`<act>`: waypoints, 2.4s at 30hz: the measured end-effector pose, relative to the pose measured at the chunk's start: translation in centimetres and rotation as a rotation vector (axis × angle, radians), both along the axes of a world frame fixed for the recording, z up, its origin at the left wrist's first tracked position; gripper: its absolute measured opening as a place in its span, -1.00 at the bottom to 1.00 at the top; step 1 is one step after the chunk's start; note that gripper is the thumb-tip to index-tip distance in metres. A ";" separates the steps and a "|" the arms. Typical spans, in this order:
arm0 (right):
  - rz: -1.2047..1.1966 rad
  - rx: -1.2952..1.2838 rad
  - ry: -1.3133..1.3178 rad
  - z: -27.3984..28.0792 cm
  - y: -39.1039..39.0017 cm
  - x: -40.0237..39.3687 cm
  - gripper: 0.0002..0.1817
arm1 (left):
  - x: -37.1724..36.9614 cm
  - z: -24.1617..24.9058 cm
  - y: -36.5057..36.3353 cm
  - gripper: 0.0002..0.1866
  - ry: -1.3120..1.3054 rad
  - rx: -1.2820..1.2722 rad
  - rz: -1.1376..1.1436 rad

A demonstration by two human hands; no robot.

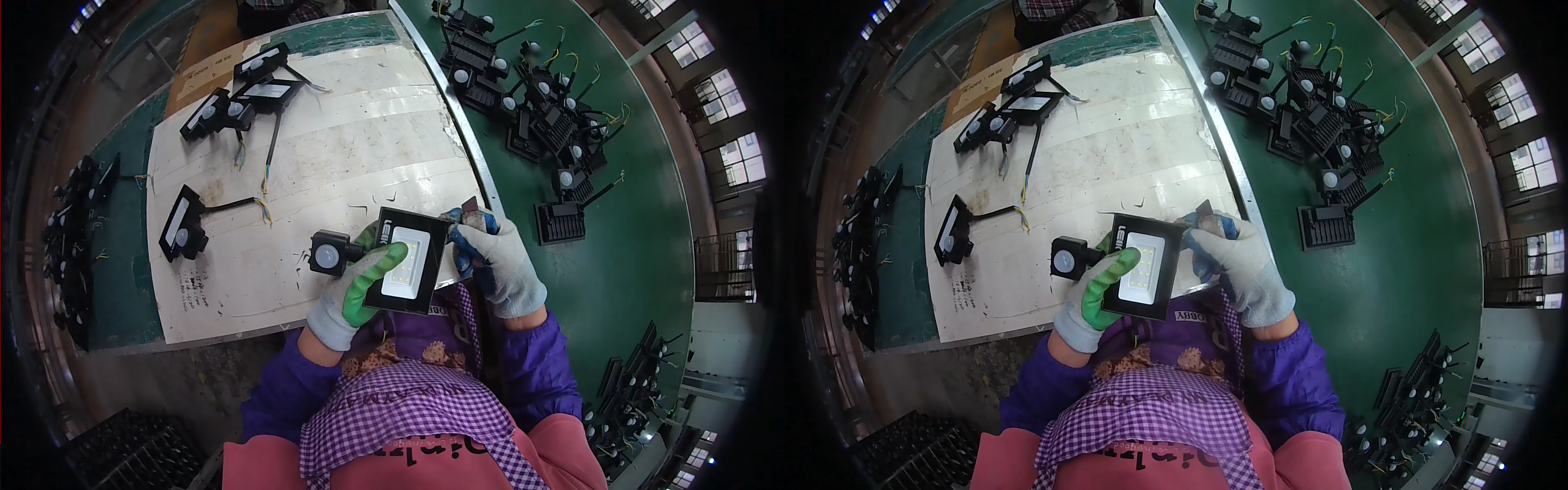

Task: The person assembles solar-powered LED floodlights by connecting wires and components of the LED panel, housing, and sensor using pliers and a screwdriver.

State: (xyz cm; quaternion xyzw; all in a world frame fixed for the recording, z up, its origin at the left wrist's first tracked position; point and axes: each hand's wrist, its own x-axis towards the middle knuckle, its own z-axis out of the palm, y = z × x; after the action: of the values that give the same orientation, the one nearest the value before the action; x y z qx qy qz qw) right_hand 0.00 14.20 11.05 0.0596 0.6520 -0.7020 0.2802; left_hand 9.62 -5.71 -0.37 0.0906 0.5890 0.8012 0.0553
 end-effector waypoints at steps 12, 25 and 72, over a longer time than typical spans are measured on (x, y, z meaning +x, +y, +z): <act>0.153 0.206 0.096 -0.2 -0.2 -1.1 -0.78 | -1.1 1.5 -0.1 -0.58 0.340 -0.173 -0.028; 0.367 0.131 0.146 0.5 -1.4 -3.7 -0.80 | -1.8 0.5 -0.7 -0.58 0.472 -0.354 -0.092; 0.638 1.298 0.918 2.5 -3.2 -2.7 -0.70 | -7.3 7.0 3.2 -0.12 0.147 -1.545 0.055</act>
State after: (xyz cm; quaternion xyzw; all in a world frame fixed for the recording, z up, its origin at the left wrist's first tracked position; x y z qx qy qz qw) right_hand -2.71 10.96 13.54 -0.2681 0.9593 -0.0319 0.0828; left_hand 2.30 -2.52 6.61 0.0646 0.9846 0.1563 0.0439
